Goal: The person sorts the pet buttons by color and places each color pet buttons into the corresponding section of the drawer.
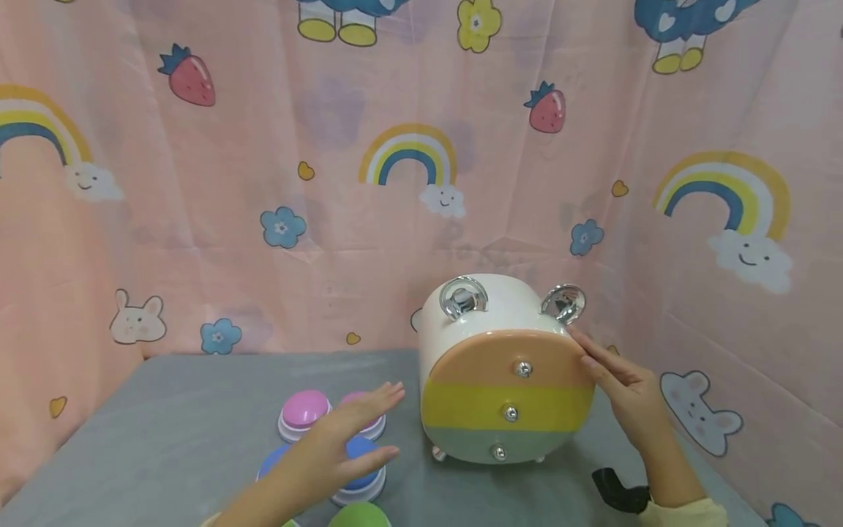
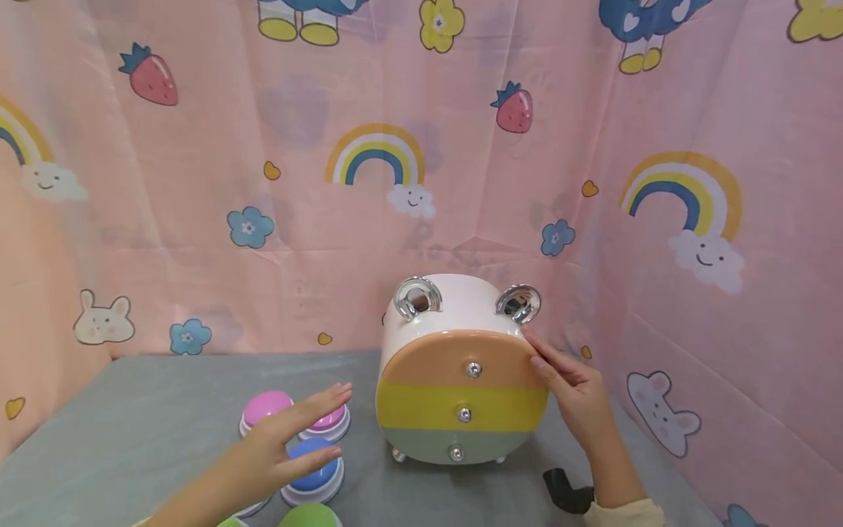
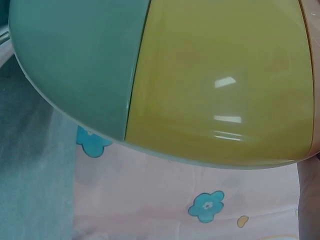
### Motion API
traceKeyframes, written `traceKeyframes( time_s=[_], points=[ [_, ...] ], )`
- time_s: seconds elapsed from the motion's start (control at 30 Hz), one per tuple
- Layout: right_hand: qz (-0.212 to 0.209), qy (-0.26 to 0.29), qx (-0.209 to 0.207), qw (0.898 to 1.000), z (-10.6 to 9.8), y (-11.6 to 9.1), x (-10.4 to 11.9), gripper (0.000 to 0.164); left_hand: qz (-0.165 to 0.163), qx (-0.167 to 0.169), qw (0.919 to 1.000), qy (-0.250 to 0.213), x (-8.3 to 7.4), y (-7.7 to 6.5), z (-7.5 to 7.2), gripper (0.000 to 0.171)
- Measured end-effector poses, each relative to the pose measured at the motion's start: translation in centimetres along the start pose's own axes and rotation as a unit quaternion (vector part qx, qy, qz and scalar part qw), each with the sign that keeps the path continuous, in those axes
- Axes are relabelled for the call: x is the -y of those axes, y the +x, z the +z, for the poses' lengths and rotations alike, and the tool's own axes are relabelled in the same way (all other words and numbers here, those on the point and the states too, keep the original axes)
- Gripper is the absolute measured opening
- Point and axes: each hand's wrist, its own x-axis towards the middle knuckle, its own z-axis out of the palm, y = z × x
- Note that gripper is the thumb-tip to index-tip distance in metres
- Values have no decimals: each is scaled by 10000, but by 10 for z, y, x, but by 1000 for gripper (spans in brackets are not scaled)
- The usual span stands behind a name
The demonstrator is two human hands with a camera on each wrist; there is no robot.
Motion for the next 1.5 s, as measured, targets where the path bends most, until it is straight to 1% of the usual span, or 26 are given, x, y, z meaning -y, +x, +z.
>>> traceKeyframes(
  time_s=[0.07, 0.2, 0.27, 0.33, 0.43, 0.47, 0.5, 0.53, 0.57, 0.6, 0.67, 0.77, 0.8, 0.9, 0.93, 0.97, 1.03, 1.13, 1.2, 1.27, 1.37, 1.4, 1.5],
  points=[
    [10, 67, 55, 10000, 0, 1, 0, 39, 169, -83, 9997, -134, -1, 2, 5, 59],
    [141, 23, 113, 9998, 0, -1, 0, 40, 446, -291, 9980, -344, -6, 5, 14, 59],
    [237, -7, 132, 9996, 0, -2, 0, 40, 503, -375, 9970, -450, -10, 7, 19, 56],
    [272, -12, 130, 9995, 0, -3, -1, 40, 490, -451, 9957, -646, -16, 9, 24, 53],
    [224, 22, 81, 9997, -1, -3, -2, 40, 312, -435, 9915, -1190, -26, 16, 33, 48],
    [191, 35, 51, 9998, -1, -3, -2, 39, 132, -375, 9881, -1486, -31, 18, 36, 47],
    [157, 19, 16, 9999, -1, -3, -2, 39, -63, -284, 9827, -1829, -35, 21, 39, 46],
    [131, 27, -10, 9999, -1, -3, -3, 39, -286, -189, 9748, -2202, -40, 24, 42, 45],
    [124, 34, -18, 9999, -1, -3, -3, 39, -528, -81, 9637, -2614, -45, 27, 44, 44],
    [136, 38, -12, 9999, -1, -2, -3, 39, -768, 24, 9498, -3031, -50, 30, 47, 44],
    [170, 46, 15, 9998, -1, -2, -3, 40, -1193, 152, 9161, -3825, -59, 36, 52, 42],
    [217, 72, 39, 9997, 0, -3, -3, 41, -1531, 186, 8669, -4740, -69, 46, 62, 40],
    [222, 82, 32, 9997, 1, -3, -2, 41, -1616, 165, 8519, -4979, -72, 49, 65, 40],
    [193, 133, -38, 9997, 3, -3, -2, 40, -1906, 117, 8108, -5533, -77, 59, 73, 41],
    [183, 130, -64, 9997, 4, -3, -2, 40, -1976, 104, 7991, -5677, -78, 62, 76, 42],
    [166, 110, -94, 9998, 4, -3, -2, 40, -2066, 88, 7901, -5770, -79, 65, 78, 42],
    [129, 77, -128, 9998, 5, -3, -3, 40, -2260, 91, 7748, -5903, -81, 70, 80, 42],
    [68, 39, -137, 9999, 5, -2, -3, 39, -2479, 12, 7544, -6078, -83, 78, 83, 41],
    [20, 73, -134, 9999, 5, -1, -2, 39, -2642, -37, 7350, -6244, -84, 84, 84, 40],
    [-35, 168, -128, 9998, 5, 0, -2, 39, -2731, -104, 7154, -6430, -84, 88, 84, 40],
    [-144, 352, -135, 9992, 5, 1, -2, 38, -2878, -147, 6904, -6636, -83, 95, 85, 38],
    [-178, 408, -145, 9989, 6, 1, -2, 38, -2907, -167, 6851, -6677, -84, 97, 85, 38],
    [-198, 410, -212, 9987, 5, 2, -3, 38, -2987, -155, 6759, -6736, -84, 103, 88, 39]
  ],
)
